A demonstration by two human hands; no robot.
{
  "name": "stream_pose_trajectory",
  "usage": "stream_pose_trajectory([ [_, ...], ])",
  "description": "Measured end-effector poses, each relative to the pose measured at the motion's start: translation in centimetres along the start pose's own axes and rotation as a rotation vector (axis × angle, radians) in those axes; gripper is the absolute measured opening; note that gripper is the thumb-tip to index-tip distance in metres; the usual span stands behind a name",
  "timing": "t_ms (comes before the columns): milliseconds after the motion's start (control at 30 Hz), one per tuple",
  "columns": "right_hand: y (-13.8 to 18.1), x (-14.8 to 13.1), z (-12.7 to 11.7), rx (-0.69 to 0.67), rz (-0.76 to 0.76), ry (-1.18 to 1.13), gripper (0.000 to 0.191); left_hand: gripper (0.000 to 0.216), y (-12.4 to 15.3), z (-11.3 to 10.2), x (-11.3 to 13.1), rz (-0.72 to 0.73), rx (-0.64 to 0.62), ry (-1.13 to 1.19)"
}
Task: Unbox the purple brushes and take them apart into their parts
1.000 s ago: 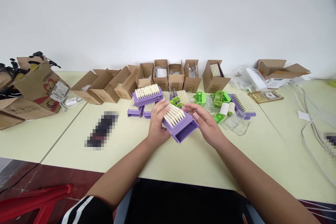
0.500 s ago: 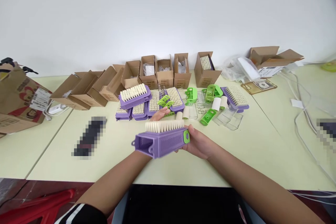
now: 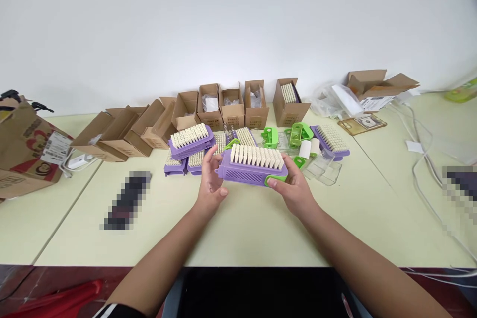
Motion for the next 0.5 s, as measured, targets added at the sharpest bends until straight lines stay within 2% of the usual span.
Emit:
stream_pose_trajectory([
  [100,0.0,-0.5,0.5,-0.065,-0.048,0.104,0.074,0.098,0.2,-0.1,0.0,-0.031,0.025,-0.036],
  [200,0.1,-0.4,1.6,-0.17,-0.007,0.219,0.075,0.089,0.4,-0.3,-0.2,-0.062,0.104,-0.054],
  [333,0.2,0.4,2.7,-0.267,0.103,0.255,0.075,0.097,0.3,-1.0,0.0,-0.053,0.184,-0.09],
  [500,0.3,0.7,3.4,-0.322,0.136,0.161,0.069,0.105,0.4,-1.4,0.5,-0.022,0.189,-0.154],
])
Point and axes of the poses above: each hand's wrist, its own y-axis away from the middle knuckle, its own z-axis out of the palm, x = y × z, the point moved 5 cm from there along -y, towards the middle knuckle, and after that the axes turned 11 degrees about -x, right-handed, at the moved point
